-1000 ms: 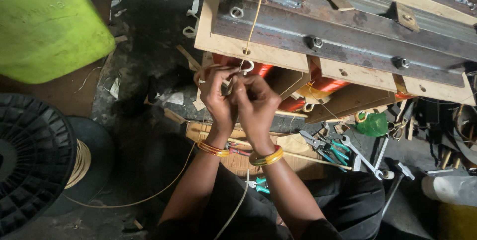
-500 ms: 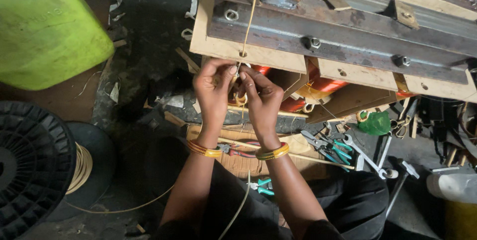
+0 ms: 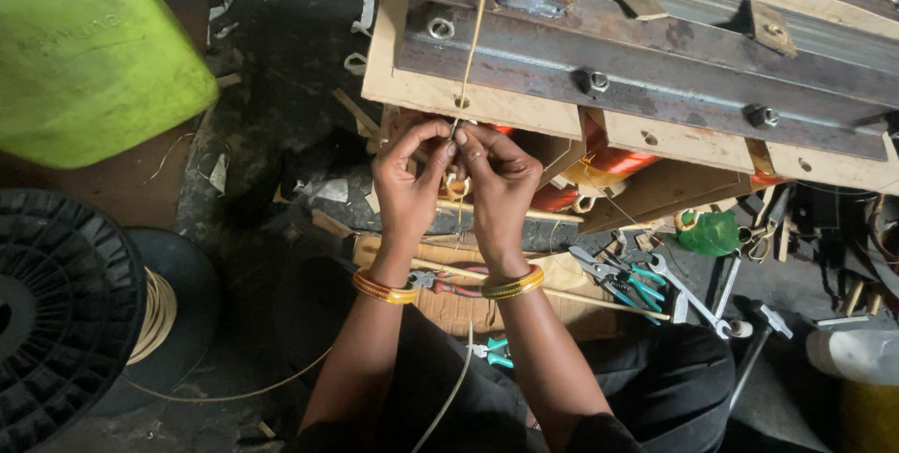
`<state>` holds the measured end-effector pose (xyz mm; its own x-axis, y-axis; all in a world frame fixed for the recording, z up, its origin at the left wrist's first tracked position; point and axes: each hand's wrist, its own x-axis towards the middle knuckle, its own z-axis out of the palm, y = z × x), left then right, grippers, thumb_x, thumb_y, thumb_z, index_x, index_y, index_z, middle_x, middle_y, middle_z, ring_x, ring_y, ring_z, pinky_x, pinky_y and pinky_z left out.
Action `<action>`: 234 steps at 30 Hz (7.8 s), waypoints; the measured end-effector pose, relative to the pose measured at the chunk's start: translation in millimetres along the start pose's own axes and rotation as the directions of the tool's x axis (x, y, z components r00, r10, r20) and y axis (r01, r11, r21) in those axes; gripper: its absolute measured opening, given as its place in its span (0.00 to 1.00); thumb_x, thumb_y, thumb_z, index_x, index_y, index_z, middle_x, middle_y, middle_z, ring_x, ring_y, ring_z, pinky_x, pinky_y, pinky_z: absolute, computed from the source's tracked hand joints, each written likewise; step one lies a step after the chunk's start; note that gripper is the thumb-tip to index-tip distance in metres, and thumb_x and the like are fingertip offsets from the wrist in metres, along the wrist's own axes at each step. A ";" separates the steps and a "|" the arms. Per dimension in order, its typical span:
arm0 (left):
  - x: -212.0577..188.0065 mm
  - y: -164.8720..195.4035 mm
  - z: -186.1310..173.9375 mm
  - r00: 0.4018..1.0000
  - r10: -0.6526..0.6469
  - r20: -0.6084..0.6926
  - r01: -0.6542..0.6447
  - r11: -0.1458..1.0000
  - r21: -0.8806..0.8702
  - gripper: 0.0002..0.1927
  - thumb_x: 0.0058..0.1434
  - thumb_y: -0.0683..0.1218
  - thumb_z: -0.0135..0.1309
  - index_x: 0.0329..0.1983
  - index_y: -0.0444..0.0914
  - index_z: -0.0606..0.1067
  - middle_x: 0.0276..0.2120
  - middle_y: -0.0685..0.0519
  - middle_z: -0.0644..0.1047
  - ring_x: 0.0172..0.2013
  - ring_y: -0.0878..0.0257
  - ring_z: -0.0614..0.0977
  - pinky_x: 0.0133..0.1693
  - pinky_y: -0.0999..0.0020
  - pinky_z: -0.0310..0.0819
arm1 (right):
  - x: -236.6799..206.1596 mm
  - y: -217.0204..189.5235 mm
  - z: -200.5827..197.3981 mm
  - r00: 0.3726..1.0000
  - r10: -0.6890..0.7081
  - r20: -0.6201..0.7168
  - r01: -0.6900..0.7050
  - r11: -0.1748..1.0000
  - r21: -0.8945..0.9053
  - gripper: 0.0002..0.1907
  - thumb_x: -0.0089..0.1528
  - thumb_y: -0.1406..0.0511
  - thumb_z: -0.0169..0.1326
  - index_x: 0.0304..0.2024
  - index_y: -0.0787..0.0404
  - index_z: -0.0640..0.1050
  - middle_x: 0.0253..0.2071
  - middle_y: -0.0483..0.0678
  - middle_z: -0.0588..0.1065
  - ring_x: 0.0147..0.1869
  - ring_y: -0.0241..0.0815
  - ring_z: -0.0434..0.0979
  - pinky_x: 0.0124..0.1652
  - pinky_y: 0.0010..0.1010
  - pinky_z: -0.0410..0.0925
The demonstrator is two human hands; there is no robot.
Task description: The person sits on the floor of a workshop and winds copper wire by hand onto transformer coil bobbins mounted on a wooden frame, guiding the wire around the coil and pulling it taut. They occasionally use pliers to cut or grip the wire and adjust the wound coils.
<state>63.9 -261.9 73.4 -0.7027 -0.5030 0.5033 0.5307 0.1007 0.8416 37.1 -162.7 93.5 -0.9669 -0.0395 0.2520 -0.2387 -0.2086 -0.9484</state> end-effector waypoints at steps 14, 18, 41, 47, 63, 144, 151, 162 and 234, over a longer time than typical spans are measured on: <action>-10.1 6.8 13.6 0.966 0.152 -0.209 -0.115 0.977 0.180 0.08 0.62 0.34 0.58 0.43 0.35 0.79 0.38 0.53 0.80 0.43 0.63 0.78 0.50 0.69 0.69 | -14.1 -12.7 -8.9 0.748 -0.590 0.305 0.652 0.567 -0.503 0.05 0.67 0.69 0.60 0.44 0.65 0.81 0.38 0.48 0.80 0.36 0.30 0.74 0.39 0.24 0.68; -3.0 -6.4 11.6 0.985 -0.110 -0.133 0.093 0.987 -0.129 0.03 0.72 0.37 0.55 0.42 0.33 0.78 0.36 0.58 0.79 0.36 0.74 0.77 0.40 0.78 0.73 | -12.9 -1.9 -7.5 0.977 -0.200 0.076 0.213 0.944 -0.253 0.12 0.70 0.68 0.55 0.53 0.70 0.80 0.36 0.43 0.78 0.36 0.27 0.73 0.36 0.21 0.69; 0.8 6.8 4.1 0.999 0.050 0.009 -0.051 0.995 0.086 0.09 0.64 0.32 0.58 0.47 0.32 0.77 0.42 0.51 0.79 0.40 0.65 0.80 0.47 0.71 0.74 | 0.2 -10.0 0.9 0.993 0.118 -0.018 -0.116 0.991 0.067 0.05 0.62 0.73 0.61 0.40 0.71 0.83 0.29 0.45 0.80 0.25 0.28 0.70 0.25 0.19 0.60; -4.8 14.9 6.8 0.979 0.154 -0.131 -0.122 0.967 0.223 0.13 0.59 0.32 0.60 0.46 0.36 0.79 0.41 0.51 0.81 0.45 0.63 0.82 0.51 0.67 0.74 | -18.4 -8.6 6.6 0.971 -0.234 0.043 0.237 0.932 -0.273 0.03 0.66 0.71 0.60 0.40 0.66 0.83 0.31 0.41 0.77 0.33 0.28 0.70 0.33 0.24 0.66; 5.8 -4.9 5.7 0.976 -0.210 -0.052 0.199 0.965 -0.174 0.02 0.67 0.37 0.59 0.41 0.32 0.78 0.35 0.56 0.80 0.36 0.71 0.78 0.41 0.76 0.73 | -4.1 -9.1 -9.8 0.982 -0.133 0.137 0.172 0.929 -0.328 0.12 0.69 0.69 0.55 0.53 0.72 0.81 0.32 0.43 0.78 0.34 0.27 0.71 0.35 0.22 0.69; -43.4 -33.8 23.4 0.907 0.415 -0.072 -0.213 0.600 0.771 0.13 0.75 0.48 0.50 0.46 0.33 0.79 0.43 0.44 0.82 0.45 0.50 0.84 0.51 0.59 0.75 | -174.7 69.3 -335.2 0.962 0.125 0.243 0.153 0.493 -0.857 0.08 0.66 0.62 0.59 0.39 0.61 0.81 0.34 0.58 0.78 0.34 0.59 0.78 0.33 0.45 0.70; -28.7 -76.0 -22.8 0.962 0.256 -0.092 -0.161 0.806 0.569 0.14 0.76 0.49 0.49 0.51 0.33 0.75 0.45 0.40 0.81 0.47 0.47 0.83 0.53 0.57 0.74 | -177.5 78.3 -331.0 0.921 0.253 0.296 0.130 0.516 -0.847 0.07 0.63 0.66 0.59 0.44 0.59 0.81 0.38 0.52 0.79 0.43 0.56 0.80 0.40 0.43 0.72; -24.4 -28.9 -36.8 0.900 -0.408 0.156 0.437 0.848 -0.301 0.07 0.84 0.45 0.52 0.51 0.36 0.74 0.44 0.52 0.76 0.46 0.61 0.76 0.54 0.66 0.65 | -117.8 105.9 -432.8 0.985 0.164 0.059 0.037 0.137 -0.990 0.18 0.57 0.65 0.64 0.48 0.63 0.78 0.47 0.58 0.75 0.55 0.60 0.73 0.52 0.49 0.67; -276.7 8.0 33.0 0.526 -0.563 0.637 -0.366 0.526 0.768 0.14 0.53 0.55 0.61 0.34 0.42 0.81 0.35 0.48 0.81 0.41 0.49 0.83 0.43 0.54 0.74 | -144.6 99.7 -385.3 0.813 0.529 0.246 0.382 -0.165 -0.909 0.13 0.58 0.57 0.54 0.37 0.59 0.80 0.34 0.57 0.80 0.40 0.58 0.81 0.40 0.49 0.72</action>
<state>246.9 -93.6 -52.6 -0.9706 0.2253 -0.0844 0.1724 0.8962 0.4087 118.5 198.7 -111.6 -0.8896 -0.3826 -0.2493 -0.4122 0.9078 0.0778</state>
